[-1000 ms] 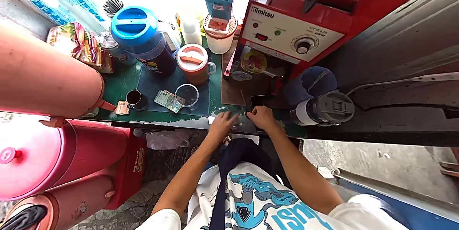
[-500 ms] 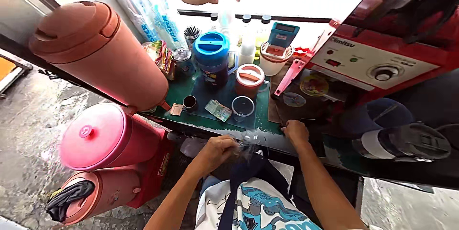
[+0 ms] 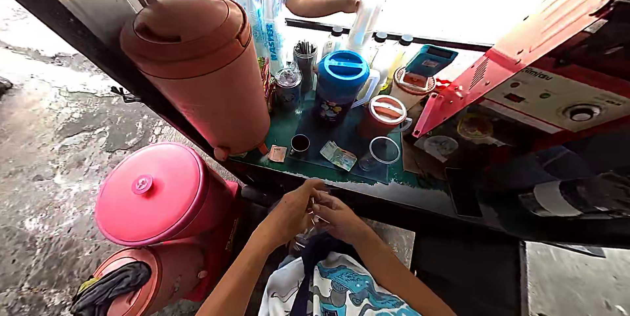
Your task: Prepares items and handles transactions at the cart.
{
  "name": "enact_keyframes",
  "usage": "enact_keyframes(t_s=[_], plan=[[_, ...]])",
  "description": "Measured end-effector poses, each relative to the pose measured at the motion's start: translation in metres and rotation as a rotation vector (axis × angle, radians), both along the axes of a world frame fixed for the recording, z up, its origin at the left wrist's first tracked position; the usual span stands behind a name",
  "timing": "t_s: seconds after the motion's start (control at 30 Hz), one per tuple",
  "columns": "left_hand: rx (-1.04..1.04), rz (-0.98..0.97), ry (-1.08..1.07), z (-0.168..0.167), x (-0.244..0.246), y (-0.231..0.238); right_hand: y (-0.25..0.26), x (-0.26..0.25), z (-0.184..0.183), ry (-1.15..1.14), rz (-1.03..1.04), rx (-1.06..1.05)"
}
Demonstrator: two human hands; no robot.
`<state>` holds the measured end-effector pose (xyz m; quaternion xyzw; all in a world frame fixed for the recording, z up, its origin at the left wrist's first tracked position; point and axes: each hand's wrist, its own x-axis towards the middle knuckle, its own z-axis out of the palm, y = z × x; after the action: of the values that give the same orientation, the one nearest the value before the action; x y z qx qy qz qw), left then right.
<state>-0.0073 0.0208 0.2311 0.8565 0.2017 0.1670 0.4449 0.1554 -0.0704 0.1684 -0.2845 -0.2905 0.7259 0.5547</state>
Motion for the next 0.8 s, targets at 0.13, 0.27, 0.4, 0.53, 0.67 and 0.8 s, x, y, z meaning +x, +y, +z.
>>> enact_keyframes(t_s=[0.13, 0.27, 0.4, 0.53, 0.67, 0.8], plan=[[-0.021, -0.049, -0.079, 0.005, -0.016, 0.024, 0.028, 0.011, 0.015, -0.217, 0.079, -0.002], [-0.045, -0.043, -0.12, 0.024, -0.046, 0.043, 0.081, 0.032, 0.04, -0.527, 0.198, 0.12], [-0.027, 0.305, -0.172, 0.038, -0.08, 0.051, 0.152, 0.051, 0.076, -0.712, 0.077, 0.325], [0.0, 0.583, -0.225, 0.033, -0.109, 0.051, 0.238, 0.07, 0.092, -0.672, -0.332, 0.501], [-0.075, 0.738, -0.174, 0.007, -0.121, 0.036, 0.324, 0.076, 0.032, -0.915, -0.538, 0.501], [-0.191, 0.825, -0.092, -0.035, -0.102, 0.026, 0.37, 0.076, -0.061, -1.459, -0.269, 0.184]])
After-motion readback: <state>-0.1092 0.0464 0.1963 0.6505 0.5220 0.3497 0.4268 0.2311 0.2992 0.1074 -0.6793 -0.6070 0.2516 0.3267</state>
